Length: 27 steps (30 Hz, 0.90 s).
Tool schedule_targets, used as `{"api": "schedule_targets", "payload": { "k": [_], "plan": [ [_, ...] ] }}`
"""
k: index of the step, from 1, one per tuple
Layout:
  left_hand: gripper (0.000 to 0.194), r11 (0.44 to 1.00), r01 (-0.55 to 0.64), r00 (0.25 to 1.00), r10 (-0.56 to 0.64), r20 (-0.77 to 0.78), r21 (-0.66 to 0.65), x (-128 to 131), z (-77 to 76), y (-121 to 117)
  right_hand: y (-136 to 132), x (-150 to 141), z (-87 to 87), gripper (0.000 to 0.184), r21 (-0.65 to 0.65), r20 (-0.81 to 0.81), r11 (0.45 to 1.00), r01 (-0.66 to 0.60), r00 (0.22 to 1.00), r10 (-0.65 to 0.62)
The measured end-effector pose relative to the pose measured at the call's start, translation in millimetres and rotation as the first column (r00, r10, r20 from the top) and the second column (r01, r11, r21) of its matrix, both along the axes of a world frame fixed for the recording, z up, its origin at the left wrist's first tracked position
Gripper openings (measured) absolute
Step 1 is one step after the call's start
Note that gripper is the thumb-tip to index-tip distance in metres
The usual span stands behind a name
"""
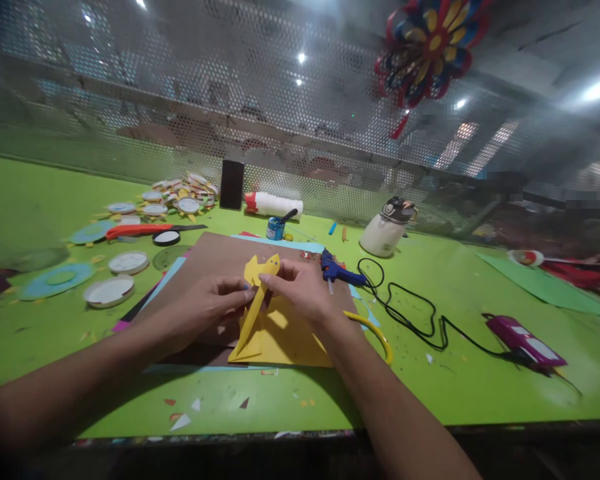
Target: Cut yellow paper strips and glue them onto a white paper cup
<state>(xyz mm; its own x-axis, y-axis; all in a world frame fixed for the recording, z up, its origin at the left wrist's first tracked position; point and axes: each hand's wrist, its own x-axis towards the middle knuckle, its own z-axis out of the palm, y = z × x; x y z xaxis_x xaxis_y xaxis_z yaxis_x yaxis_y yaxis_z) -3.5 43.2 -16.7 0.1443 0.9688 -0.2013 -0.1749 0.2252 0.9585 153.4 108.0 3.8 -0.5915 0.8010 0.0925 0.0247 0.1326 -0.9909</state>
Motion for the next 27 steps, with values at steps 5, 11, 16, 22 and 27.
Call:
{"api": "schedule_targets", "payload": {
  "k": [5, 11, 16, 22, 27],
  "plan": [
    [0.025, 1.0, 0.007, 0.998, -0.007, -0.063, -0.002, -1, 5.0, -3, 1, 0, -0.9, 0.015, 0.025, 0.021, 0.999, 0.026, 0.999, -0.027],
    [0.029, 0.997, 0.022, 0.998, -0.026, -0.057, -0.074, -2, 10.1, -5, 2, 1, -2.9, 0.019, 0.053, 0.021, 0.997, 0.049, 0.998, -0.051],
    [0.031, 0.997, 0.022, 0.998, -0.026, -0.057, -0.072, -2, 11.7, -6, 3, 1, -4.9, 0.022, 0.075, 0.03, 0.996, 0.048, 0.998, -0.051],
    [0.031, 0.996, 0.025, 0.999, -0.028, -0.034, -0.087, -2, 11.5, -6, 2, 0, -4.8, 0.022, 0.09, 0.039, 0.995, 0.053, 0.998, -0.057],
    [0.031, 0.996, 0.021, 0.999, -0.024, -0.028, -0.082, -2, 13.2, -8, 2, 1, -5.7, 0.021, 0.094, 0.046, 0.994, 0.053, 0.997, -0.058]
  ]
}}
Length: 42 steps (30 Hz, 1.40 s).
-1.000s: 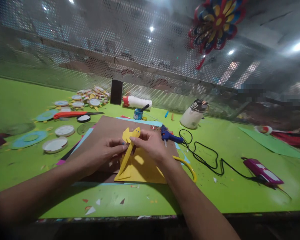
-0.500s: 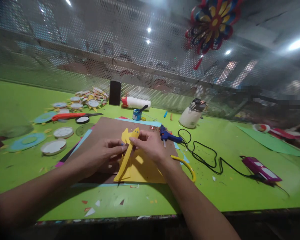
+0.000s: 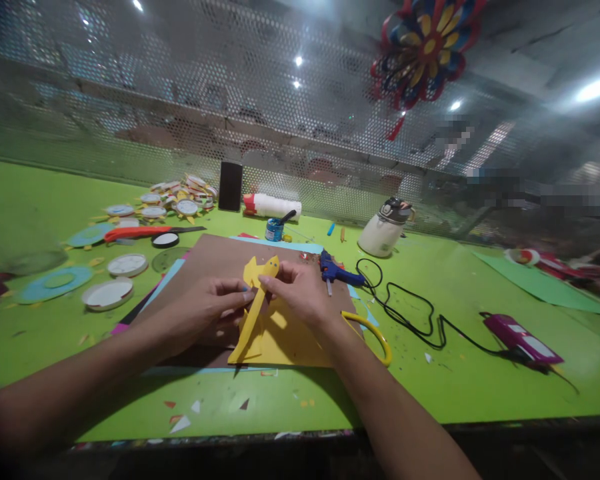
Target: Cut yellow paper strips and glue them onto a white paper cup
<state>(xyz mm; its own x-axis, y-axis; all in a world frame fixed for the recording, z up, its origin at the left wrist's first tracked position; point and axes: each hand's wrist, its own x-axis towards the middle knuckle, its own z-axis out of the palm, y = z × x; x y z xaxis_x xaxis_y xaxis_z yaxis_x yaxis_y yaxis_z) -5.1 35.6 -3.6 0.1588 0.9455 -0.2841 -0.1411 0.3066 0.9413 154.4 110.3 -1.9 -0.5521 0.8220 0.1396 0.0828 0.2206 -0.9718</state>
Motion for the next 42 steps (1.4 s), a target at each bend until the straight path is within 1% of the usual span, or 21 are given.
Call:
{"api": "schedule_targets", "payload": {
  "k": [9, 15, 21, 26, 30, 34, 42],
  "plan": [
    [0.03, 0.999, 0.051, 0.999, -0.051, 0.003, 0.015, -2, -4.6, 1, -2, -1, 2.5, 0.02, 0.008, 0.001, 1.0, 0.014, 1.0, -0.014],
    [0.03, 0.999, 0.047, 0.999, -0.046, -0.024, 0.009, -2, -5.1, 1, -2, -1, 1.4, 0.02, 0.017, 0.001, 1.0, 0.015, 1.0, -0.015],
    [0.028, 0.998, 0.059, 0.998, -0.059, 0.018, 0.017, -2, -9.8, 2, -1, -1, 0.1, 0.02, 0.023, -0.003, 0.999, 0.024, 1.0, -0.024],
    [0.027, 0.999, 0.043, 0.999, -0.044, 0.028, 0.029, -2, -11.1, 3, -2, -1, 0.9, 0.02, 0.021, -0.005, 1.0, 0.017, 1.0, -0.017],
    [0.028, 0.999, 0.045, 0.998, -0.046, 0.031, 0.026, -1, -7.6, 3, -2, -1, 1.0, 0.02, 0.02, -0.002, 1.0, 0.017, 1.0, -0.017],
    [0.029, 1.0, 0.015, 1.0, -0.015, 0.012, 0.015, 1, -5.3, 2, -2, -1, 0.9, 0.018, 0.024, -0.004, 1.0, 0.016, 1.0, -0.016],
    [0.026, 0.999, -0.001, 1.0, 0.0, 0.031, 0.034, 2, -9.7, 3, -4, 0, 1.4, 0.017, 0.019, -0.004, 1.0, 0.013, 1.0, -0.013]
  ]
}}
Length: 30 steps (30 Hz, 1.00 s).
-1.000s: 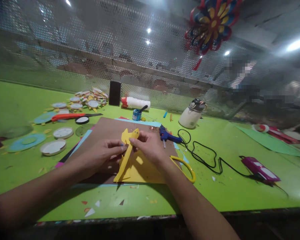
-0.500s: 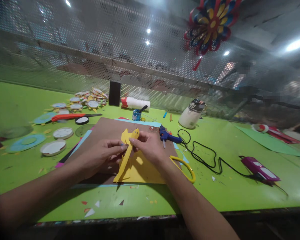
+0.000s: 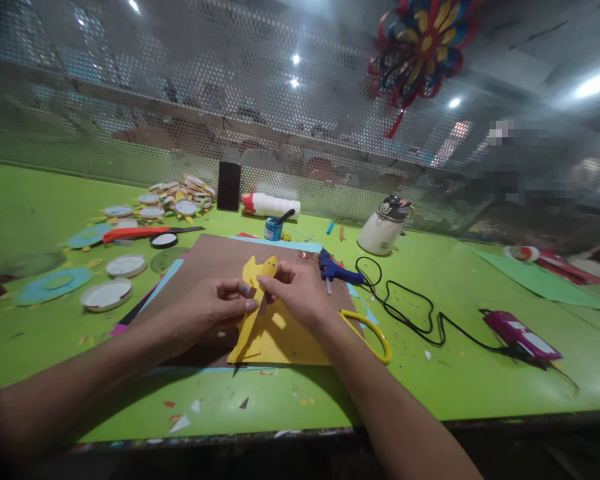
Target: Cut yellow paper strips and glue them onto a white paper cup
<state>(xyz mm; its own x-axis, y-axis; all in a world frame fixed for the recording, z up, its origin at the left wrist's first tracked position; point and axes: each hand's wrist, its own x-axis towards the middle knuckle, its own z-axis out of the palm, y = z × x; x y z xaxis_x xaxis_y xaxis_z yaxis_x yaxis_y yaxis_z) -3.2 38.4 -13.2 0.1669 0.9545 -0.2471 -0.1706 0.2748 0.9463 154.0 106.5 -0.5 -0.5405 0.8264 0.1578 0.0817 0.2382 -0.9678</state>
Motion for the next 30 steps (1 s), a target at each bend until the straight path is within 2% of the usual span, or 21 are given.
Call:
{"api": "schedule_targets", "payload": {
  "k": [17, 24, 30],
  "plan": [
    [0.031, 1.0, 0.026, 0.999, -0.026, 0.02, -0.003, -1.4, -1.0, 0.9, -0.9, -0.5, -1.0, 0.019, -0.033, -0.008, 0.999, -0.017, 1.0, 0.016],
    [0.03, 0.999, 0.031, 0.999, -0.03, 0.014, -0.015, -2.1, -1.0, 1.5, -2.4, -1.0, 0.7, 0.026, -0.114, -0.043, 0.993, 0.003, 0.999, -0.008],
    [0.029, 1.0, -0.01, 0.999, 0.011, 0.047, -0.013, -1.9, 0.6, 0.9, -0.5, -2.1, -2.5, 0.037, -0.202, -0.113, 0.979, -0.008, 0.994, -0.015]
  ]
}}
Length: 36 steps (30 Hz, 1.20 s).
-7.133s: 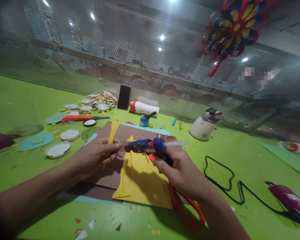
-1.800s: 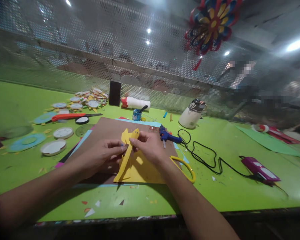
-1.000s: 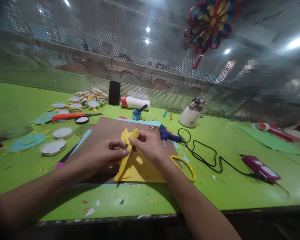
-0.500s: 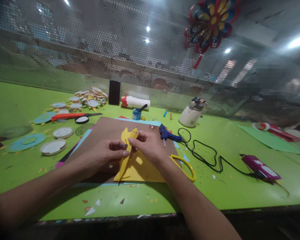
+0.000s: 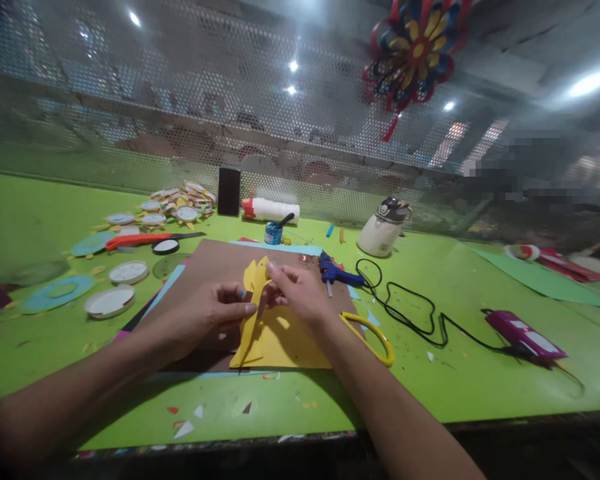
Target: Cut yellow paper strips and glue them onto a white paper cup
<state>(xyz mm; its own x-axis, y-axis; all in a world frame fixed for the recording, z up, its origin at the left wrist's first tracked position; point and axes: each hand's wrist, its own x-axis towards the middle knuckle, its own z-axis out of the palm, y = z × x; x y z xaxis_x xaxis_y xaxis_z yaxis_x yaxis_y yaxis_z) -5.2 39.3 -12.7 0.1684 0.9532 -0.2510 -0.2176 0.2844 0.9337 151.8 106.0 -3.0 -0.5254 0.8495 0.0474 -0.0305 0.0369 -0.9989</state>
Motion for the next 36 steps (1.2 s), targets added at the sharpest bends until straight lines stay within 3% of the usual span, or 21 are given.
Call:
{"api": "schedule_targets", "payload": {
  "k": [12, 26, 36],
  "plan": [
    [0.038, 0.998, -0.057, 0.997, 0.056, -0.051, -0.03, -0.9, 5.7, -0.6, -6.5, -1.5, 1.1, 0.026, 0.092, -0.011, 0.996, -0.012, 1.0, 0.013],
    [0.011, 0.995, -0.022, 0.981, 0.003, 0.193, 0.097, -1.2, 5.3, -1.1, -4.9, -2.3, -0.9, 0.029, 0.105, -0.029, 0.994, 0.035, 0.999, -0.033],
    [0.017, 0.991, -0.048, 0.999, 0.046, 0.021, 0.125, -2.7, 4.9, -1.9, 1.3, 0.2, -4.2, 0.027, 0.151, 0.011, 0.985, 0.079, 0.997, -0.082]
  ]
}}
